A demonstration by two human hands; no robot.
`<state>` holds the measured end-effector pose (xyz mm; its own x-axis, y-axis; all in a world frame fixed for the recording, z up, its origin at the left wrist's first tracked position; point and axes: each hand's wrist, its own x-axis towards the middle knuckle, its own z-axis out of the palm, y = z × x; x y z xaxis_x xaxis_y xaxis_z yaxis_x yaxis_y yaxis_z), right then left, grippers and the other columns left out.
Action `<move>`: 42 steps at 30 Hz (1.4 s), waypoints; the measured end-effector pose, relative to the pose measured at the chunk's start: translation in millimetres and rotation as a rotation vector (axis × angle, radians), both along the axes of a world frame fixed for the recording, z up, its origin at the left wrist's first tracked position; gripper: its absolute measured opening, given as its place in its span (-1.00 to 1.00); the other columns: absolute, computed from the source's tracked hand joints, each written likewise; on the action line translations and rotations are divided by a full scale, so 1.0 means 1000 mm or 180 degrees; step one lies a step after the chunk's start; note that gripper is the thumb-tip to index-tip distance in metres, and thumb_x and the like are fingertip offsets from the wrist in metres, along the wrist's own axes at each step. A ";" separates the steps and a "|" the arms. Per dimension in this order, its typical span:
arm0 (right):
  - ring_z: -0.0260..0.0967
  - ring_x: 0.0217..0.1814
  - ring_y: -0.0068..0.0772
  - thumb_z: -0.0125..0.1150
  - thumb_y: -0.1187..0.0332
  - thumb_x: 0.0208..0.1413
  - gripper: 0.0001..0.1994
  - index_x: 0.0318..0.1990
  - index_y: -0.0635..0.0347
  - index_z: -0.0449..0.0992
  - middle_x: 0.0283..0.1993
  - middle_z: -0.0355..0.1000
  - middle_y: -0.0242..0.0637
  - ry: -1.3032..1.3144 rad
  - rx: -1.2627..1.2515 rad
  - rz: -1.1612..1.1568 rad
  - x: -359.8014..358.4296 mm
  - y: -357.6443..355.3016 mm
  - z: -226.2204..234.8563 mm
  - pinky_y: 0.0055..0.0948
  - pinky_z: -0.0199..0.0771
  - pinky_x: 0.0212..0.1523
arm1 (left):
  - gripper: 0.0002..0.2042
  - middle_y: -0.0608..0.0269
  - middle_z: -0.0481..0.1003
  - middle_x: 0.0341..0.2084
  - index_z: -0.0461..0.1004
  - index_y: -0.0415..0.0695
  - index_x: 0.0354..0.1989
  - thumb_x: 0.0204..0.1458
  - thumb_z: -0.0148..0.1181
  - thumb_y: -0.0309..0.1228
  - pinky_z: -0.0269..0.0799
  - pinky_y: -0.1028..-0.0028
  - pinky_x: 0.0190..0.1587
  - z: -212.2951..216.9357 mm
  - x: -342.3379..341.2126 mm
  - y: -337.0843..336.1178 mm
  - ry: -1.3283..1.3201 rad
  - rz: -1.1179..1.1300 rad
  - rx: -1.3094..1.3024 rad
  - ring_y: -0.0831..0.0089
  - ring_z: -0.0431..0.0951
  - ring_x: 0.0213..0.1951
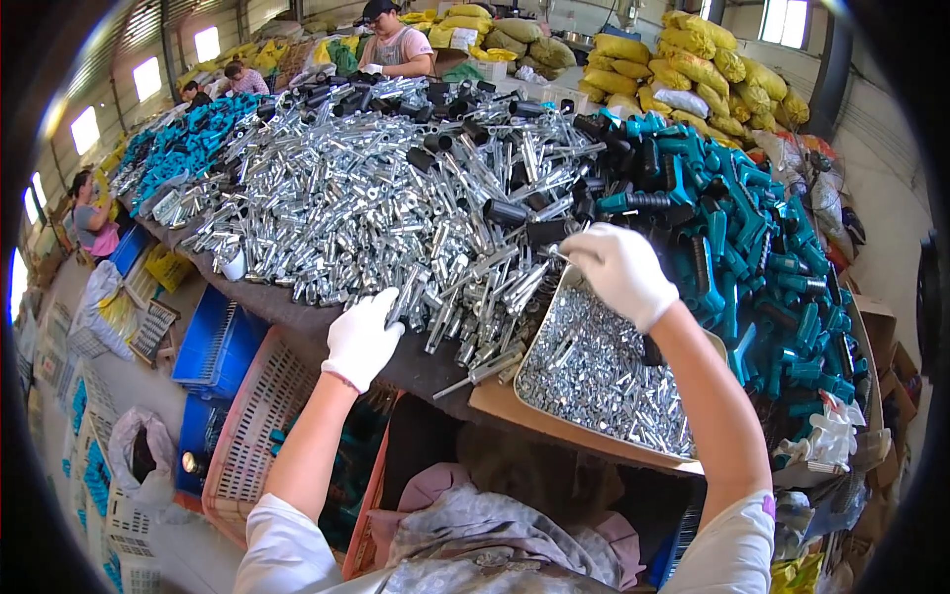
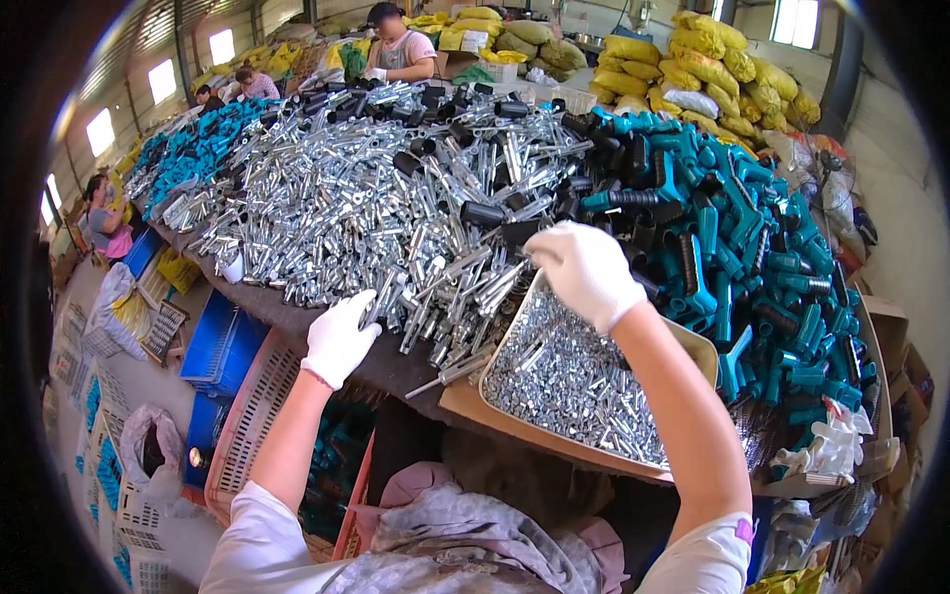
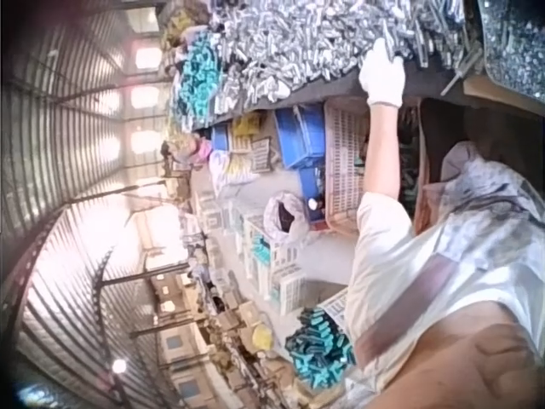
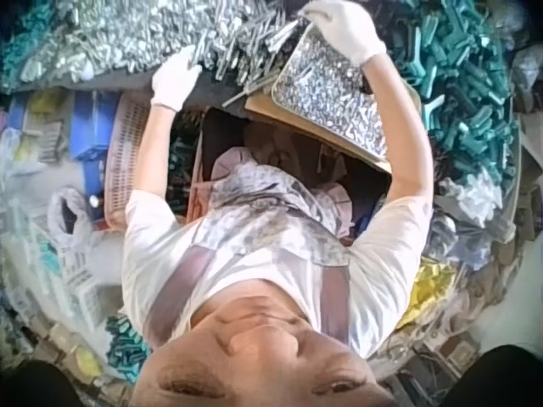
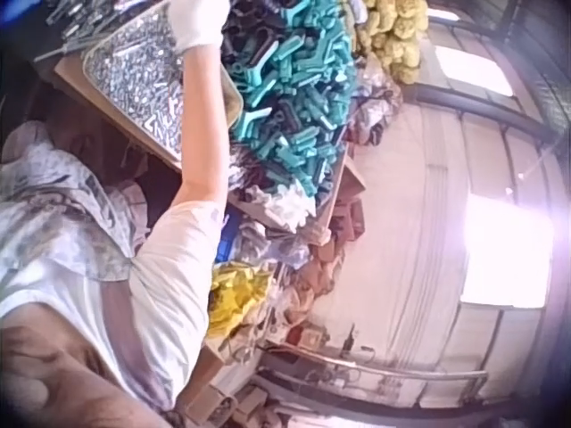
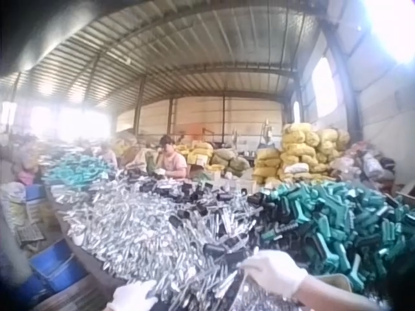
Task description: Assembling metal T-handle tools by inserting shafts into plastic handles and pins.
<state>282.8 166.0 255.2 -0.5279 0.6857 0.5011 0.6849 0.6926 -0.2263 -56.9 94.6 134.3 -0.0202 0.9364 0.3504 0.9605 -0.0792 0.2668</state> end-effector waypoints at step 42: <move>0.37 0.25 -0.06 0.09 0.10 0.05 -0.57 0.08 -0.07 0.59 0.18 0.46 -0.21 -0.2596 -0.0372 -0.1588 -0.105 0.185 0.010 0.09 0.41 0.13 | -0.43 0.05 0.56 -0.19 0.18 -0.29 0.35 0.11 0.09 -0.55 0.49 0.52 -0.27 -0.006 0.025 -0.063 -0.5244 -0.0792 -0.0664 0.50 0.54 -0.30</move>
